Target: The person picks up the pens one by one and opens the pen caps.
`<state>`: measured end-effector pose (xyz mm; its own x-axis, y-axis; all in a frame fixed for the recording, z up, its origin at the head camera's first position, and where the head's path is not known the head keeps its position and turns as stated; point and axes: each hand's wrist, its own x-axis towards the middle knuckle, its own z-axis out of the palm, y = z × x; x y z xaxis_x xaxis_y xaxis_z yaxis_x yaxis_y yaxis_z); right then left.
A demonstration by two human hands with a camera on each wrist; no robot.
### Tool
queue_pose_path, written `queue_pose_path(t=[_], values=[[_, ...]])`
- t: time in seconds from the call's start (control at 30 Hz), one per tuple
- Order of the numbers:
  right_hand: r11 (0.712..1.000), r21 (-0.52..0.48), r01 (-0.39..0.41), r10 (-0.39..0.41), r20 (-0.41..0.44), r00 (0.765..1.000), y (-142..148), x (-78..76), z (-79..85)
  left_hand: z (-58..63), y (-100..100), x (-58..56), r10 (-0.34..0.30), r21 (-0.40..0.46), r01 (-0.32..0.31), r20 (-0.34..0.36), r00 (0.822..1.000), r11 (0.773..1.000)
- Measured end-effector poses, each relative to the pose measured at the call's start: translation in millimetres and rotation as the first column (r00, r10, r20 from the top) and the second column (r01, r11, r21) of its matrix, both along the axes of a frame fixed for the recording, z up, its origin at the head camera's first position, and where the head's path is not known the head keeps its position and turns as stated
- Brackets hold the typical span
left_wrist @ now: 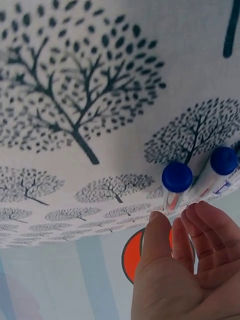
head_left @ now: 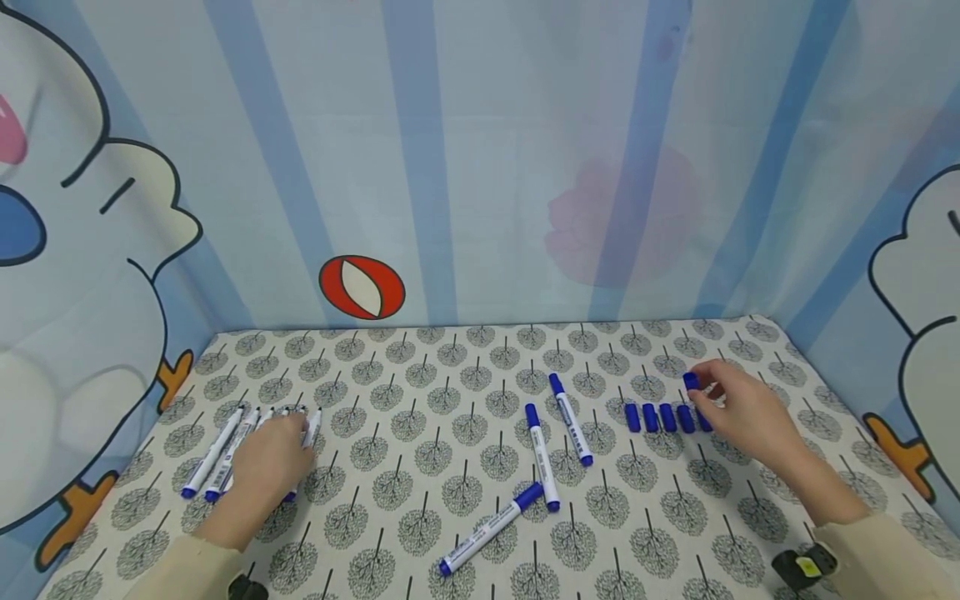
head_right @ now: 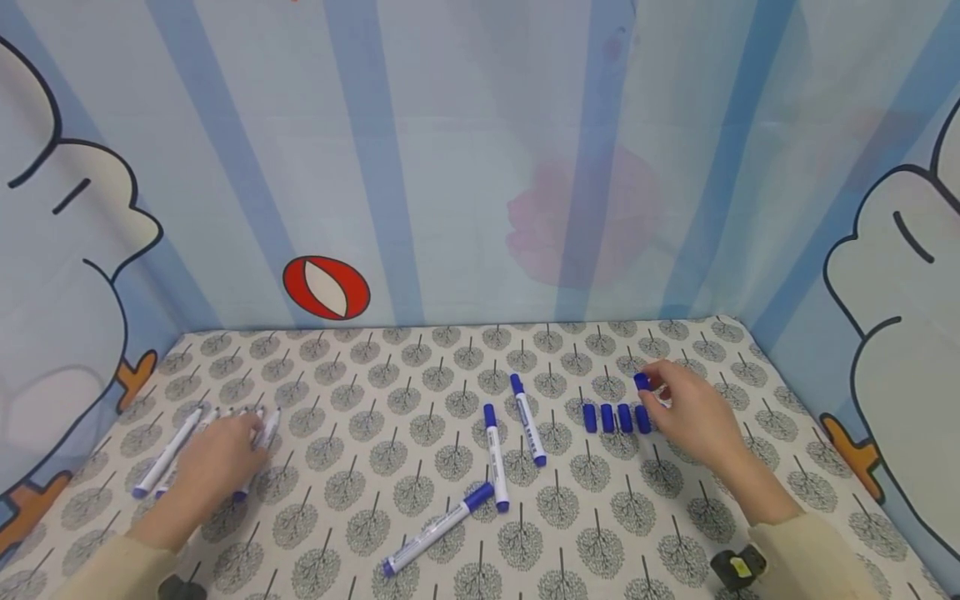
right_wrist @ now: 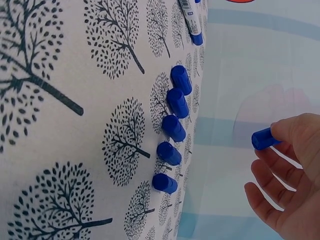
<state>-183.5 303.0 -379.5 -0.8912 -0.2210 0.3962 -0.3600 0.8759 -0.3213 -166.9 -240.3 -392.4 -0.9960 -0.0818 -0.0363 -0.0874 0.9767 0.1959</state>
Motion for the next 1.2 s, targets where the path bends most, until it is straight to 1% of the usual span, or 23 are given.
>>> queue_pose_path(t=[0.2,0.3,0.43,0.57,0.7,0.9,1.03,1.2], values=[[1.000,0.002,0.011,-0.011,0.004,1.000,2,-1.0,-0.7,3.8,7,-1.9,-0.019,-0.004,0.019,-0.013,1.000,1.000],[1.000,0.006,0.021,-0.021,0.009,1.000,3,-1.5,-0.5,4.3,12,-2.2,-0.040,0.003,0.040,-0.042,0.998,0.999],[1.000,0.014,0.028,-0.028,0.002,1.000,5,-3.2,-0.5,5.7,18,-1.7,-0.086,0.011,0.088,-0.092,0.992,0.996],[0.999,0.021,0.031,-0.031,-0.008,0.999,8,-5.6,-1.3,8.8,26,-0.7,-0.127,0.020,0.129,-0.108,0.986,0.991],[0.999,0.013,0.042,-0.042,0.007,0.999,12,-7.2,-1.6,9.1,34,0.1,-0.169,0.028,0.174,-0.132,0.977,0.984],[0.997,-0.014,0.072,-0.071,0.027,0.997,22,-10.3,-5.7,5.6,46,1.2,-0.205,0.044,0.215,-0.171,0.964,0.976],[0.995,-0.023,0.101,-0.100,0.039,0.994,29,-11.9,-9.9,3.5,54,2.5,-0.235,0.051,0.251,-0.213,0.948,0.967],[0.995,-0.024,0.099,-0.097,0.068,0.993,36,-12.1,-12.7,1.8,63,4.8,-0.263,0.077,0.289,-0.242,0.934,0.954]])
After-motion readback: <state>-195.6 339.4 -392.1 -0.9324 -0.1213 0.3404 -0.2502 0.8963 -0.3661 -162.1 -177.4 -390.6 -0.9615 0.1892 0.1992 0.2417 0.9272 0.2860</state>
